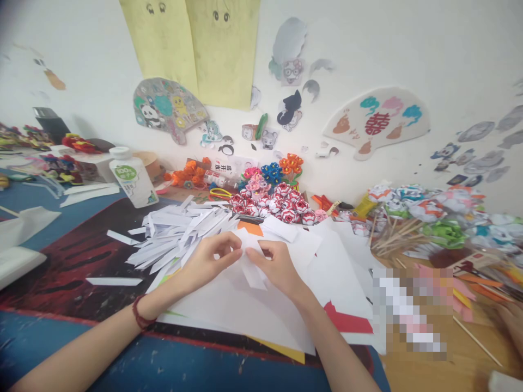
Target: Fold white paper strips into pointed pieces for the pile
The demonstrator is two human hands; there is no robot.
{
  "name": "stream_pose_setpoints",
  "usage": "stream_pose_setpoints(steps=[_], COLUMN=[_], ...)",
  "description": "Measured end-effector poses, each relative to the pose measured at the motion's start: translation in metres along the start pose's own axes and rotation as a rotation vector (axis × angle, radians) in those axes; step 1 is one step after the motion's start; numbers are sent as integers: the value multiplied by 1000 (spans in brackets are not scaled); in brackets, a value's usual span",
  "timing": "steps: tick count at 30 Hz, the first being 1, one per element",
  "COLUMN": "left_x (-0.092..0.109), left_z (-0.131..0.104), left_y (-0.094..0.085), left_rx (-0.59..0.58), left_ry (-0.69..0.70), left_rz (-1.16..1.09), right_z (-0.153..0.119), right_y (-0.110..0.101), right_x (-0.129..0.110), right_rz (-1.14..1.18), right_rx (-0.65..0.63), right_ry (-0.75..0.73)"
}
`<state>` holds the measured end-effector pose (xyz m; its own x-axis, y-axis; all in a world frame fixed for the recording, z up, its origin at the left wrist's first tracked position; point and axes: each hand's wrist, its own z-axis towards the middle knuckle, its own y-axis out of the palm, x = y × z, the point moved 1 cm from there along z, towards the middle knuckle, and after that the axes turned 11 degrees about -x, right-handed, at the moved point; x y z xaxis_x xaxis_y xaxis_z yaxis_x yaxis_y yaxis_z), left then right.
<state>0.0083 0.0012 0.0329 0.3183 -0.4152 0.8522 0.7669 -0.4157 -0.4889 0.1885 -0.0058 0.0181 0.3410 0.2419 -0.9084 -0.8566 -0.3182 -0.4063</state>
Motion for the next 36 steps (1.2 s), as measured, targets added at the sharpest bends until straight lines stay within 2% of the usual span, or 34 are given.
stream_pose_setpoints(steps=[5,13,18,25,36], left_x=[1,-4,-8,-16,-2], left_z=[-2,-5,-7,-10,-17], left_y=[3,8,7,7,0], left_rx=[61,219,310,413,335], left_ry=[71,164,313,494,702], left_rz=[52,397,589,802,1257], right_z=[0,1,0,0,1], right_y=[0,0,1,2,5], right_x=[-2,-1,-3,-2,-2], right_rz=[-35,86,189,188,79], right_rx=[59,47,23,5,12], right_ry=[-5,-6,-23,-22,-43])
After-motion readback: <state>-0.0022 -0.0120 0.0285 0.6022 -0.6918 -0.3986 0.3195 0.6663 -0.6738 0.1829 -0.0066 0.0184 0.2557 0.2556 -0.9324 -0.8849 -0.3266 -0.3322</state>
